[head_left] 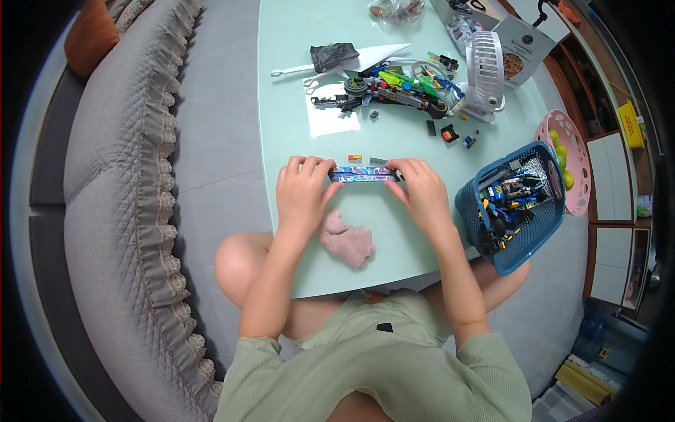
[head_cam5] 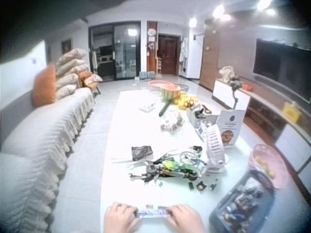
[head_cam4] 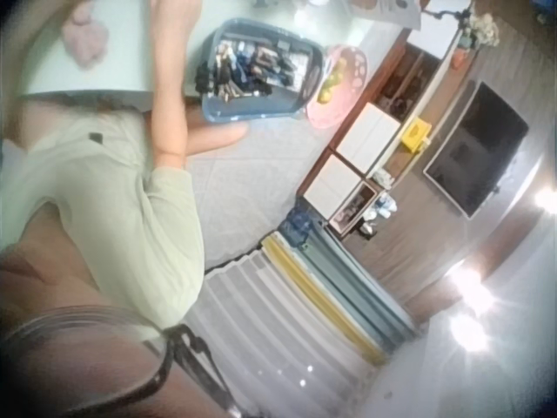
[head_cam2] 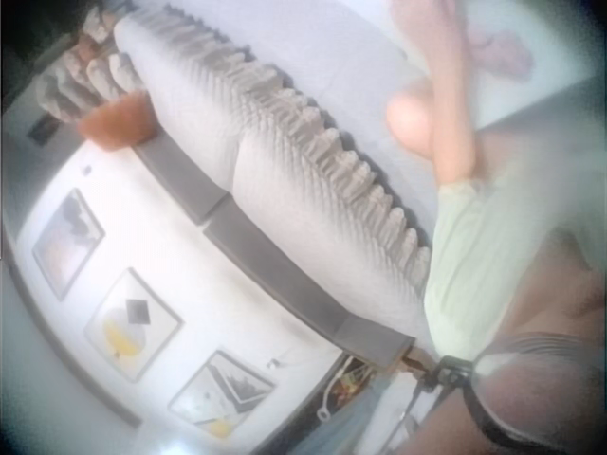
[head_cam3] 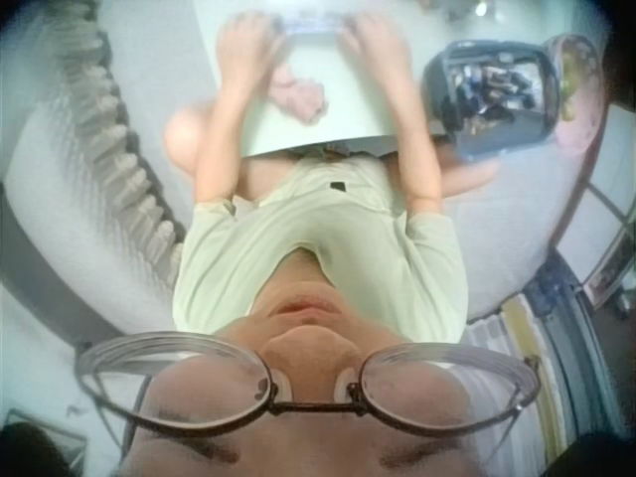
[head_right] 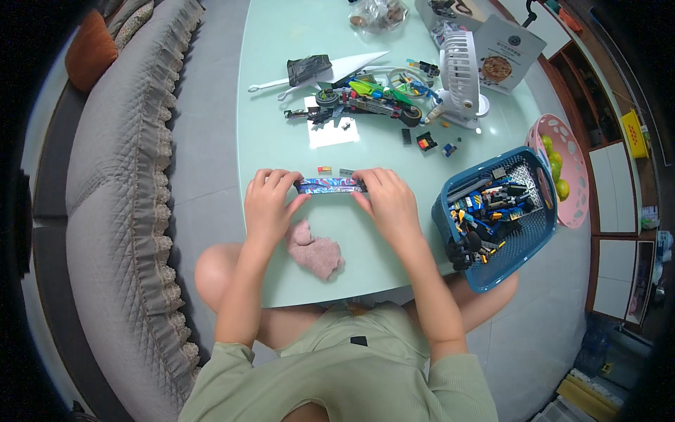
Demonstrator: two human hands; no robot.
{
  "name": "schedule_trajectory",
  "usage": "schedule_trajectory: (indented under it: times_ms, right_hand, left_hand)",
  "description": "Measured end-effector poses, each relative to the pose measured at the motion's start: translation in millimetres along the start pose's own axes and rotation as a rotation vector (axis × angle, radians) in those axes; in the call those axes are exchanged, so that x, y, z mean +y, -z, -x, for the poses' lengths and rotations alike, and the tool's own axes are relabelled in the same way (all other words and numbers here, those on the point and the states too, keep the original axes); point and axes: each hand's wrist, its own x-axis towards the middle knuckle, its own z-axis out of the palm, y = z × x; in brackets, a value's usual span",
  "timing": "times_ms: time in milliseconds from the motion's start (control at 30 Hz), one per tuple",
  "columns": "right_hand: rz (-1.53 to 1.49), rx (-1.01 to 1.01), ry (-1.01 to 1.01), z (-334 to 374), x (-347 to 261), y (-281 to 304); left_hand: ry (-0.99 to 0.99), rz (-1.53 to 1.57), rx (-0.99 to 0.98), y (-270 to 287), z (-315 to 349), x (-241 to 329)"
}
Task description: The person assembles toy block components by hand on a table, picking up various colorful pieces from the table and a blue basket, connecting them together, and placing the partially completed structures back into the basket.
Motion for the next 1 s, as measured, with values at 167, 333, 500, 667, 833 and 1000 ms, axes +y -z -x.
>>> schedule_trajectory:
  times_ms: [167,333,500,667,833,1000]
  right_hand:
    - [-0.172,-0.002,-0.075,12.7,-13.9,14.7]
    - [-0.533,-0.032,-0.263,24.6,-20.3,21.3]
    - [-0.799,-0.01,-0.333,34.6,-21.0,23.7]
    - [-0.757,0.016,-0.276,40.9,-37.9,40.4]
    - [-0.635,0.087,-0.163,48.5,-50.8,64.8]
    - [-0.419,0.128,-0.055,60.6,-57.1,98.1]
  left_hand:
    - [-0.02,0.004,0.071,5.2,13.9,6.1]
    - [-0.049,-0.019,0.149,17.3,26.9,16.0]
    - [-0.055,-0.037,0.148,35.0,32.9,27.1]
    - [-0.036,-0.001,0.155,55.2,42.1,37.2]
    - [-0.039,-0.002,0.152,73.9,41.4,56.1]
    - [-0.077,-0.004,0.158,82.8,36.6,76.8]
